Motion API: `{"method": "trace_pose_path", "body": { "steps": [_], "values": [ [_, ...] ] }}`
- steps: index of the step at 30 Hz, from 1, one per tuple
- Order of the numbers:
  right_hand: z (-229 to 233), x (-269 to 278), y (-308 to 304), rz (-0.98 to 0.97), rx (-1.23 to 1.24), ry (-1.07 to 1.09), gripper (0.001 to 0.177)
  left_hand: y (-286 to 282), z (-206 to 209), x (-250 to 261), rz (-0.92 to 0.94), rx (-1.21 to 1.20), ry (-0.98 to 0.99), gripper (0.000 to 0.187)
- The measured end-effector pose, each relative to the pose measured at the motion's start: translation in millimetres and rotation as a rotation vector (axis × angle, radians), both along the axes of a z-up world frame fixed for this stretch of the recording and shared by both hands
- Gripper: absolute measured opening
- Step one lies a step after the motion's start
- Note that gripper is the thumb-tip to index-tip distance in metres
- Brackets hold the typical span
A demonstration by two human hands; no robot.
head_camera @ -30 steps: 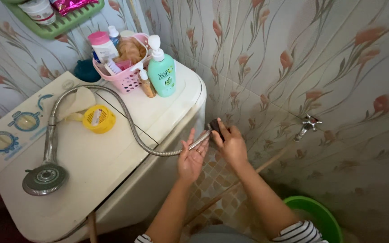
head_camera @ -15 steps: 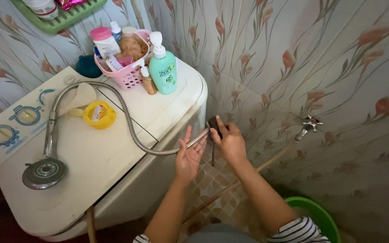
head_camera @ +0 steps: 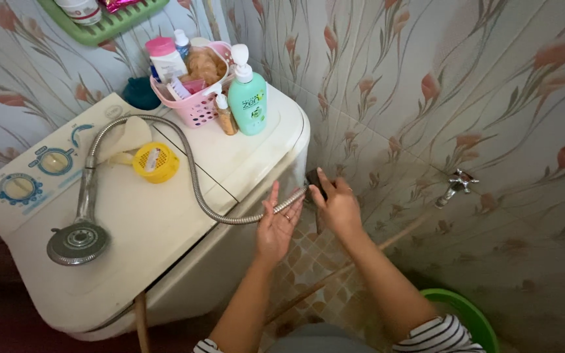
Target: Cleaning a handheld bidet or shower hose with a brush.
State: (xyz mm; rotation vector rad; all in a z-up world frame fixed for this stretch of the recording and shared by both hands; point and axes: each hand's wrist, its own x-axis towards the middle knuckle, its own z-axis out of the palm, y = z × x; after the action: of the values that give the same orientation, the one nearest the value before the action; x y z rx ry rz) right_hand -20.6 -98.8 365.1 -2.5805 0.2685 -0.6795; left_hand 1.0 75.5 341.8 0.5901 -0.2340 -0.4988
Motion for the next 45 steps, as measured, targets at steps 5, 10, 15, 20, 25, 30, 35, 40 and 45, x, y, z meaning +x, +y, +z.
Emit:
{"method": "trace_pose_path", "body": {
  "steps": [5, 10, 15, 20, 25, 30, 35, 40, 45],
  "values": [
    [20, -18, 34, 0.11, -0.025, -0.14, 0.05, 6, 4, 3, 0.023, 0.035, 0.026, 0.071],
    [38, -27, 54, 0.281, -0.074, -0.241, 0.05, 13, -17, 7, 0.037, 0.005, 0.024, 0.072],
    [21, -2, 17, 0.007, 0.036, 0.025, 0.048, 14, -3, 6, 0.019, -0.015, -0.009, 0.074],
    [21, -13, 34, 0.111, 0.008, -0.106, 0.049, 18, 1, 9, 0.018, 0.029, 0.005, 0.074],
    [37, -15, 64, 0.258, -0.042, -0.272, 0.051, 23, 8, 6, 0.039, 0.1, -0.008, 0.072],
    [41, 15, 60, 0.177, -0.067, -0.168, 0.047, 21, 0, 7, -0.007, 0.152, 0.034, 0.069],
    [44, -22, 70, 0.207, -0.053, -0.139, 0.053, 27, 8, 12, 0.052, 0.129, -0.03, 0.069],
    [38, -35, 79, 0.222, -0.053, -0.142, 0.054, 20, 12, 7, 0.079, 0.159, -0.042, 0.07],
    [46, 8, 83, 0.166, -0.086, -0.185, 0.049, 16, -1, 8, 0.054, 0.148, 0.025, 0.071]
  ]
}}
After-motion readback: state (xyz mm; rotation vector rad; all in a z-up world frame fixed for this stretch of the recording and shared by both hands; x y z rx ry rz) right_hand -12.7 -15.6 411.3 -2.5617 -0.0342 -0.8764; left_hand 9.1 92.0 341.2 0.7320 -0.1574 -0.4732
